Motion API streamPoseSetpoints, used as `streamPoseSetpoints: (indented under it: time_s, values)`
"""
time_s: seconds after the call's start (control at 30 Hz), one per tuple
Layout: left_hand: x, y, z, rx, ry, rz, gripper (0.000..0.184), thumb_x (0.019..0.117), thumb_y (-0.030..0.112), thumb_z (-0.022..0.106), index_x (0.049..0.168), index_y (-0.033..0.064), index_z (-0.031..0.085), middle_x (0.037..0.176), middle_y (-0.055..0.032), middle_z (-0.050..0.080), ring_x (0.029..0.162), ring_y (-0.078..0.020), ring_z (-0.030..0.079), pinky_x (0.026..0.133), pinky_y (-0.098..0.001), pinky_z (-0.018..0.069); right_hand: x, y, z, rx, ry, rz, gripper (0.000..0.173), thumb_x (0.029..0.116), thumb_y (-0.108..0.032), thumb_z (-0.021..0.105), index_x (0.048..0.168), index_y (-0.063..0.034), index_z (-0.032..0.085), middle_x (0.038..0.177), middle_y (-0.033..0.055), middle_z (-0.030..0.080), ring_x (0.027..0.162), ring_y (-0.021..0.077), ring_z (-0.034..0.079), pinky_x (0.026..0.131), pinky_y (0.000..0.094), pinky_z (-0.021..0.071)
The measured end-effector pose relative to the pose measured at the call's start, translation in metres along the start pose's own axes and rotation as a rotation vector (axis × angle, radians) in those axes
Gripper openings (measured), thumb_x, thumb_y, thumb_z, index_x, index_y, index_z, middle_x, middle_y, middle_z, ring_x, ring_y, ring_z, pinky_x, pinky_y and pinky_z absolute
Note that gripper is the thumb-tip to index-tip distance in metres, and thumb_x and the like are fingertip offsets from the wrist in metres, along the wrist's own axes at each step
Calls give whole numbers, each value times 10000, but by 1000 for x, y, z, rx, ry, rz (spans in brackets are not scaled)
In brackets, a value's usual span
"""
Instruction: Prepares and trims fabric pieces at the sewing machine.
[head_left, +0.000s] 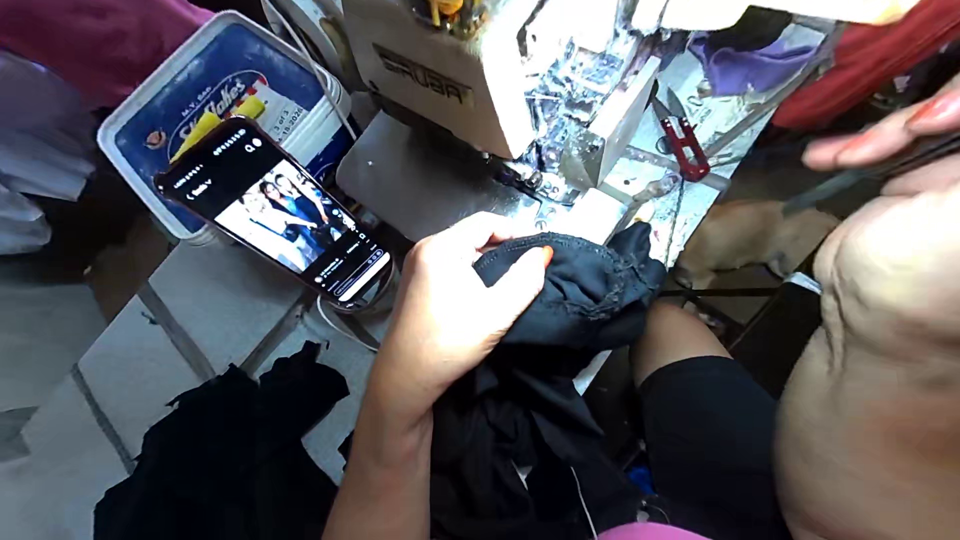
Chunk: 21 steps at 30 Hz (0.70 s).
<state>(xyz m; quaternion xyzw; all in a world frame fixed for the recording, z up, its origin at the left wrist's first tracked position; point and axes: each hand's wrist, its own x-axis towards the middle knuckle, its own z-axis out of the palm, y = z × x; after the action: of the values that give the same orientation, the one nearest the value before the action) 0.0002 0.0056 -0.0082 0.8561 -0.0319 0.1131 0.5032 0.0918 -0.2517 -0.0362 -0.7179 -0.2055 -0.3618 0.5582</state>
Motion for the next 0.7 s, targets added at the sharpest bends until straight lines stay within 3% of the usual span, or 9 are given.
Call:
streamPoseSetpoints:
  time_s: [0.07,0.13,0.2,0.33,0.5,0.7]
  values:
    - [0,0,0,24,8,13,95,873,99,741,967,108,732,851,96,707,767,63,652,702,-117,549,-10,-14,0,27,-142,77,197,1113,-187,378,1149,-53,519,855,-69,558,664,-2,560,609,185,514]
    - [0,1,1,22,17,7,82,878,98,737,958,105,729,829,92,705,735,65,648,669,-111,545,-16,-35,7,74,-306,96,222,1100,-267,449,1250,-124,529,905,-137,587,689,-67,544,586,120,476]
    - [0,1,2,18,26,2,91,876,91,734,965,95,722,830,89,704,734,72,645,669,-102,540,-20,-58,16,74,-459,47,193,1072,-231,529,1217,-113,577,1039,-113,634,842,-90,590,703,91,508]
    - [1,2,2,8,41,-11,115,875,73,708,989,78,714,826,87,695,729,79,637,667,-93,530,-26,-72,35,155,-660,23,207,1007,-98,576,1103,28,708,974,9,710,876,-82,610,787,74,502]
    - [2,2,2,-81,33,-30,114,883,18,690,987,60,711,805,78,701,697,54,647,636,-107,542,-26,-65,45,88,-727,115,186,998,-145,580,1035,-42,731,837,-67,669,778,-129,573,700,31,459]
    - [2,1,2,-116,28,-32,141,881,2,688,1014,41,715,832,62,712,710,39,657,648,-120,555,-22,-64,44,-37,-777,104,221,1020,-195,541,1062,-106,739,847,-90,675,785,-121,577,681,56,444]
